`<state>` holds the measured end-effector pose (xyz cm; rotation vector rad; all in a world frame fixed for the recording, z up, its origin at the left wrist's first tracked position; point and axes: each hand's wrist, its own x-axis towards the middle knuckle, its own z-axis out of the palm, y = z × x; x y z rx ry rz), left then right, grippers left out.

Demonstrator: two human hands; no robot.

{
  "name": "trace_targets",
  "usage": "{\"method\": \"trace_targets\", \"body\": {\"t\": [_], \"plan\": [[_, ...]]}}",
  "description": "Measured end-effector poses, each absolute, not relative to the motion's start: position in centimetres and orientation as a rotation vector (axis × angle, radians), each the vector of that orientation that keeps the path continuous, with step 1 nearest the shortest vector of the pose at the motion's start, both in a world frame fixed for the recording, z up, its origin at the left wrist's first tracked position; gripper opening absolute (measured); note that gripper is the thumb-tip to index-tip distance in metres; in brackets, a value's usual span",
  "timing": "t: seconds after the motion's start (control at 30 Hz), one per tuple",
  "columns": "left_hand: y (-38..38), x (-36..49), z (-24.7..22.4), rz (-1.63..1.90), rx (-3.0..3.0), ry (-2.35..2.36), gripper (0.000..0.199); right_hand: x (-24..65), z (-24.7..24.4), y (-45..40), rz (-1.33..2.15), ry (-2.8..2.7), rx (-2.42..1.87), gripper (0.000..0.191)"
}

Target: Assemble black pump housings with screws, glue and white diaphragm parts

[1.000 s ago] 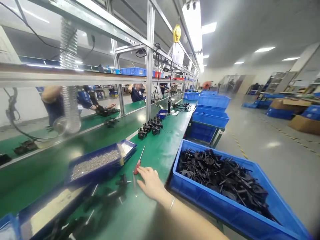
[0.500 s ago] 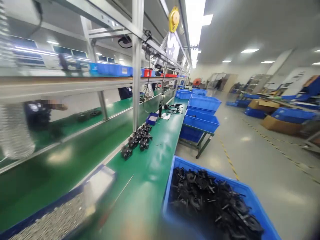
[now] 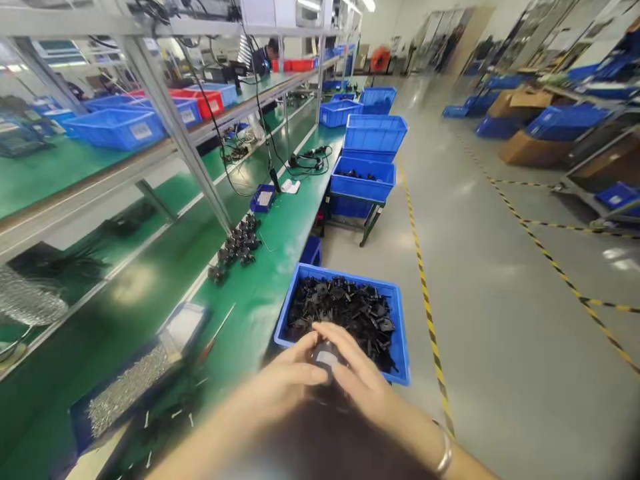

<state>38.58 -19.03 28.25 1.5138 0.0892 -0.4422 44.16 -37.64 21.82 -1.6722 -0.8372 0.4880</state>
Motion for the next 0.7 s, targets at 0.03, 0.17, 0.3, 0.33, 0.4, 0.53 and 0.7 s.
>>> {"method": "trace_targets", "body": {"t": [0.03,0.17,0.3,0.33,0.4,0.53,0.7], "plan": [[-19.8,39.4,28.6,-0.502,1.358,0.068,0.052,44.3,23.0,-39.0,0.466,-0.782,-1.677,0.053],[-22.2,42.9,31.7,-0.715,1.042,0.037,0.046,44.1,27.7,-42.6,0.404,-0.525,-1.685,0.051],[-23.8,44.9,34.2,-0.899,1.079,-0.141,0.067,42.3,29.8,-44.0,0.290,-0.321,-1.722,0.050],[-23.9,45.1,34.4,-0.944,1.092,-0.177,0.074,41.6,29.8,-44.3,0.250,-0.284,-1.744,0.052],[-23.9,45.1,34.5,-1.033,1.126,-0.201,0.073,39.9,29.3,-45.1,0.192,-0.260,-1.779,0.057],[-24.5,44.5,34.2,-1.117,1.236,-0.261,0.058,36.1,27.6,-48.1,0.190,-0.253,-1.801,0.059],[-33.8,44.0,33.5,-1.125,1.192,-0.505,0.085,33.4,27.1,-56.6,0.150,-0.060,-1.833,0.064]]}}
